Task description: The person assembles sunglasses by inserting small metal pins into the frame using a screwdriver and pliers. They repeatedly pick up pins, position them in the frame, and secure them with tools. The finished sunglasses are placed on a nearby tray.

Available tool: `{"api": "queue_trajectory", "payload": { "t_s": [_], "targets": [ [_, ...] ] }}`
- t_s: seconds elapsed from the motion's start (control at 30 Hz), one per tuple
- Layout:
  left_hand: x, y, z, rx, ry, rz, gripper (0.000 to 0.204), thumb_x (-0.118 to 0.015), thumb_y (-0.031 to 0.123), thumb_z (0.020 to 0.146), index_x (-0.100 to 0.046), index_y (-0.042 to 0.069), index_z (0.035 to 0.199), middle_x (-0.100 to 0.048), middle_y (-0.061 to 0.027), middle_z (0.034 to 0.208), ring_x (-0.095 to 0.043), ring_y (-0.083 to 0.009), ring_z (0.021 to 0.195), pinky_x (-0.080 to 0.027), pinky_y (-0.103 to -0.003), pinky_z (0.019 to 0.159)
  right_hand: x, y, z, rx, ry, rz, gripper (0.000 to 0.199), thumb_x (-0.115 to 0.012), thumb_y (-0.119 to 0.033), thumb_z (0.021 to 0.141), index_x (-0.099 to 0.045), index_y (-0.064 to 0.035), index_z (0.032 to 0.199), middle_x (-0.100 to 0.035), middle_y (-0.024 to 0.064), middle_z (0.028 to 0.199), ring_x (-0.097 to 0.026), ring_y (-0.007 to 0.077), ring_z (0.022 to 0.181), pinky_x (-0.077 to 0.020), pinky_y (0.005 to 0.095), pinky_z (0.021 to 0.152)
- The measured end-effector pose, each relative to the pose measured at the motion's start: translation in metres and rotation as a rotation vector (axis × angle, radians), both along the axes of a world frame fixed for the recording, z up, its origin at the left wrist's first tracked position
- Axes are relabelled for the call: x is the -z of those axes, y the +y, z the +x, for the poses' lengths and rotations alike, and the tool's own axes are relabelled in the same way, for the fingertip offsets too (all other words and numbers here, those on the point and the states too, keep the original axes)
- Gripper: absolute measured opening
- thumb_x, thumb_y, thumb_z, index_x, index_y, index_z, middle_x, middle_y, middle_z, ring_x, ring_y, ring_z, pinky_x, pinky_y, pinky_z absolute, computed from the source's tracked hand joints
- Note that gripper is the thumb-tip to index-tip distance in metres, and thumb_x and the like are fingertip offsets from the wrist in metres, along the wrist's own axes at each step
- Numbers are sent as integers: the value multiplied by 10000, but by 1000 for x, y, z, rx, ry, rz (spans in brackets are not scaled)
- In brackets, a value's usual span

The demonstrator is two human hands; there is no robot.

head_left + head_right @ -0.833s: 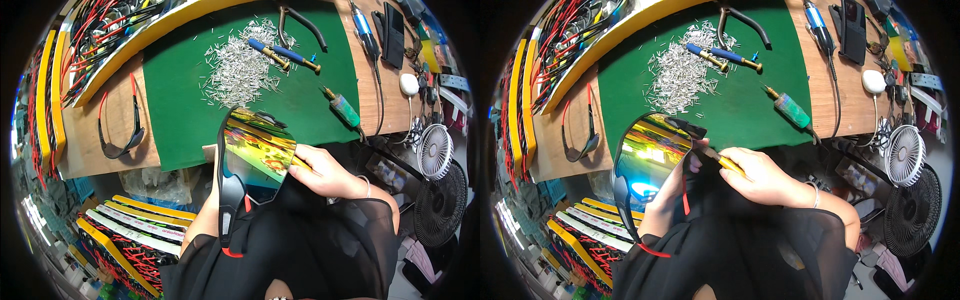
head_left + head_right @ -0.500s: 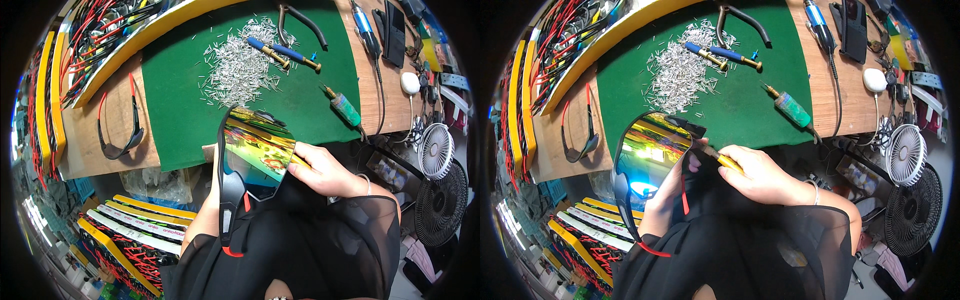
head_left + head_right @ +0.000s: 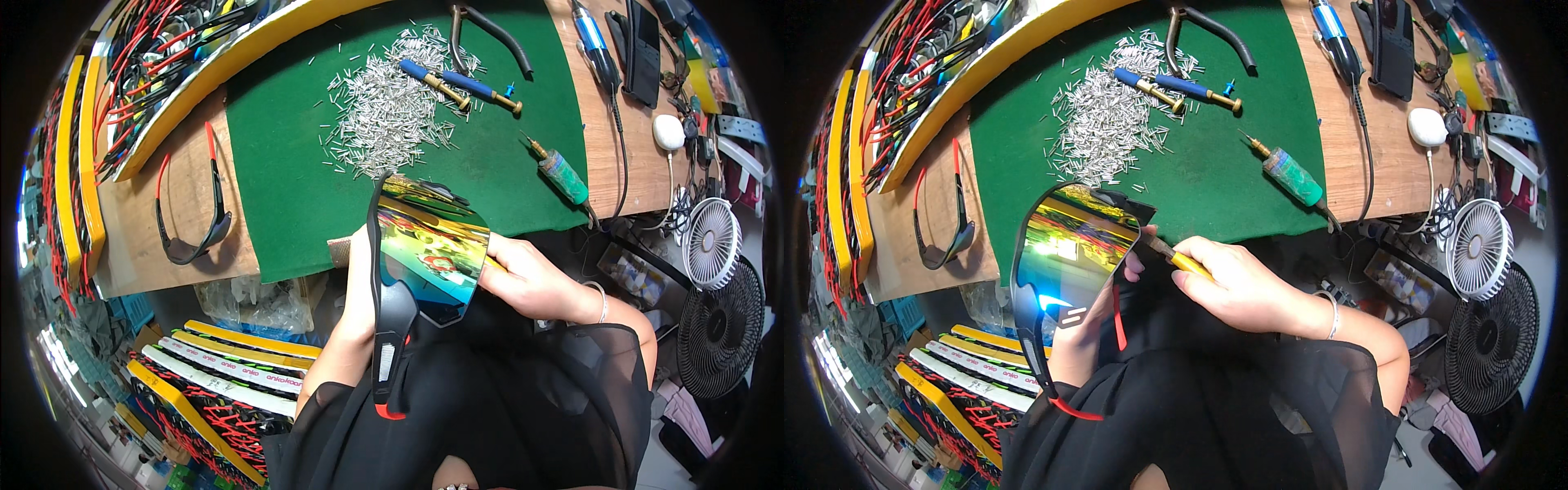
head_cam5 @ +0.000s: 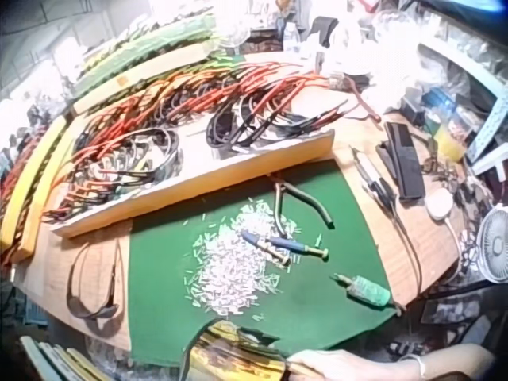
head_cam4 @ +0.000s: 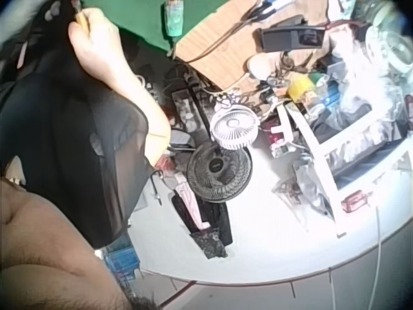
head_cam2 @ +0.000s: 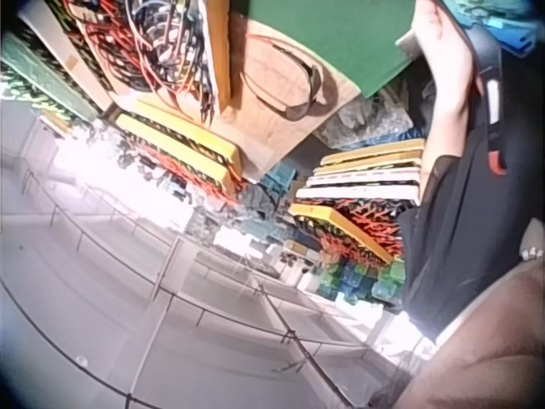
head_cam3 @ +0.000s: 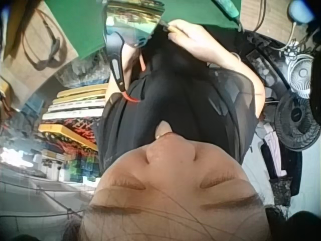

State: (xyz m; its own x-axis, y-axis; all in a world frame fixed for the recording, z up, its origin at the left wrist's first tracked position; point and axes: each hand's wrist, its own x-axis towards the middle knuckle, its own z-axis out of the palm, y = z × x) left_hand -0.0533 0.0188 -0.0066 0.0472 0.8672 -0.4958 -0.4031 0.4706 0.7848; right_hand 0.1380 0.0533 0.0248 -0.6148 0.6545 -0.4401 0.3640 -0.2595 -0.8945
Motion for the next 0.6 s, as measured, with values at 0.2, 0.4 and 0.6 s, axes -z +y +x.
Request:
{"api": "queue_trajectory", "payload": {
  "t_s": [0.2,0.4,0.6],
  "targets": [
    [7,7,9,-166,-186,-194,208,-472,182,892,-553,-1,950,-619,-133,939,-478,-58,538,-387,-180,474,0,-2,2,-6,-95,138,250,-544,-164,792,-497,11,964,-536,174,803,-542,300,699,-442,346,639],
    [-19,20,16,-2,12,-175,215,-414,185,920,-538,9,922,-632,-104,885,-444,-53,486,-348,-170,424,-10,-9,-1,-53,-338,707,248,-561,-120,759,-509,25,953,-526,171,796,-542,325,710,-455,353,671],
    [3,-7,13,-178,-138,-118,330,-515,311,873,-575,8,988,-630,-67,846,-432,-38,512,-338,-165,467,-16,7,4,26,84,-494,262,-540,-144,789,-503,36,976,-544,169,805,-558,315,757,-450,321,679]
  ]
}}
